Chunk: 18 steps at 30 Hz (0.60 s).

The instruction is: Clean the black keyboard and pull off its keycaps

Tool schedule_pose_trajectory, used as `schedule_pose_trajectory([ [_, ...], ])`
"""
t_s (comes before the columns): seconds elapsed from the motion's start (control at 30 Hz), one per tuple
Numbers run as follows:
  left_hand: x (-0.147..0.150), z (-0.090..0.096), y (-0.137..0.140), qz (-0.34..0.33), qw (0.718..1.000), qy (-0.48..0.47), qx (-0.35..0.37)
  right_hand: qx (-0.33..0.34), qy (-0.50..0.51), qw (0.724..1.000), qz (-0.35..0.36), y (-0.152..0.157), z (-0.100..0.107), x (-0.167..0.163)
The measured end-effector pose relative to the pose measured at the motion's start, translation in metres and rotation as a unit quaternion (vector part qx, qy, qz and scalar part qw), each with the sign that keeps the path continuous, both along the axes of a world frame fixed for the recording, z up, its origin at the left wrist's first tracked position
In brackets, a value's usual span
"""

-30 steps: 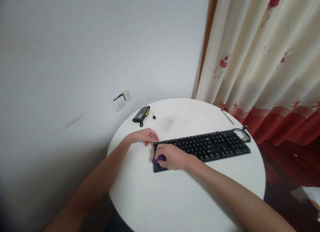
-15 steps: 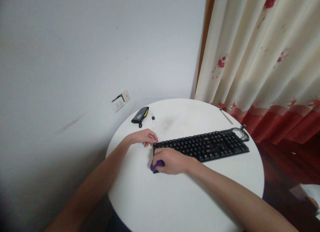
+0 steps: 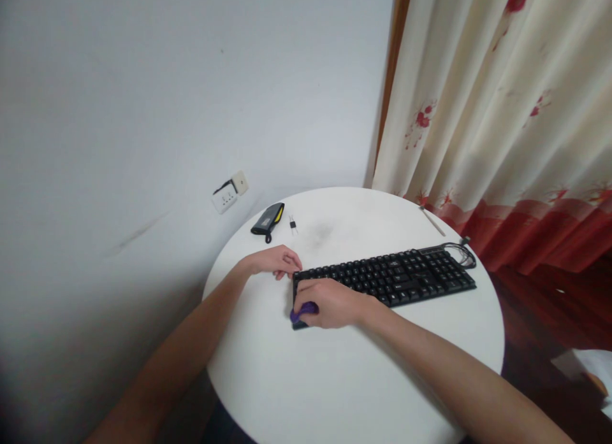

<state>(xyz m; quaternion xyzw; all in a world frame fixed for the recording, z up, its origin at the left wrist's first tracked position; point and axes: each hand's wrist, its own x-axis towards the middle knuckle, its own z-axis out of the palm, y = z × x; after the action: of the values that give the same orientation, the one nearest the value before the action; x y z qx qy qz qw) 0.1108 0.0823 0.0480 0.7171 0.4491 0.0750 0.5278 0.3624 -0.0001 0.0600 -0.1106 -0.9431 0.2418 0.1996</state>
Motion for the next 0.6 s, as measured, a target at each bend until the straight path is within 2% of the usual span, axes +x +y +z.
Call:
schedule_pose_trajectory([
  [0.17,0.001,0.000,0.000,0.008,1.000,0.003,0.000,0.052,0.034,0.987,-0.151,0.007,-0.008,-0.003],
  [0.23,0.001,0.000,-0.001,0.009,1.000,0.005,0.000,0.055,0.022,0.988,-0.145,0.006,-0.006,-0.004],
  [0.37,0.002,0.002,-0.002,0.003,1.000,0.010,0.002,0.012,-0.008,1.000,-0.014,-0.004,0.004,-0.001],
  [0.43,0.001,0.002,-0.002,0.002,1.000,0.011,0.002,-0.008,-0.005,1.000,0.011,-0.005,0.005,0.000],
  [0.6,0.000,-0.001,0.000,0.003,1.000,0.004,0.004,0.018,0.037,0.992,-0.121,0.005,-0.006,-0.002],
])
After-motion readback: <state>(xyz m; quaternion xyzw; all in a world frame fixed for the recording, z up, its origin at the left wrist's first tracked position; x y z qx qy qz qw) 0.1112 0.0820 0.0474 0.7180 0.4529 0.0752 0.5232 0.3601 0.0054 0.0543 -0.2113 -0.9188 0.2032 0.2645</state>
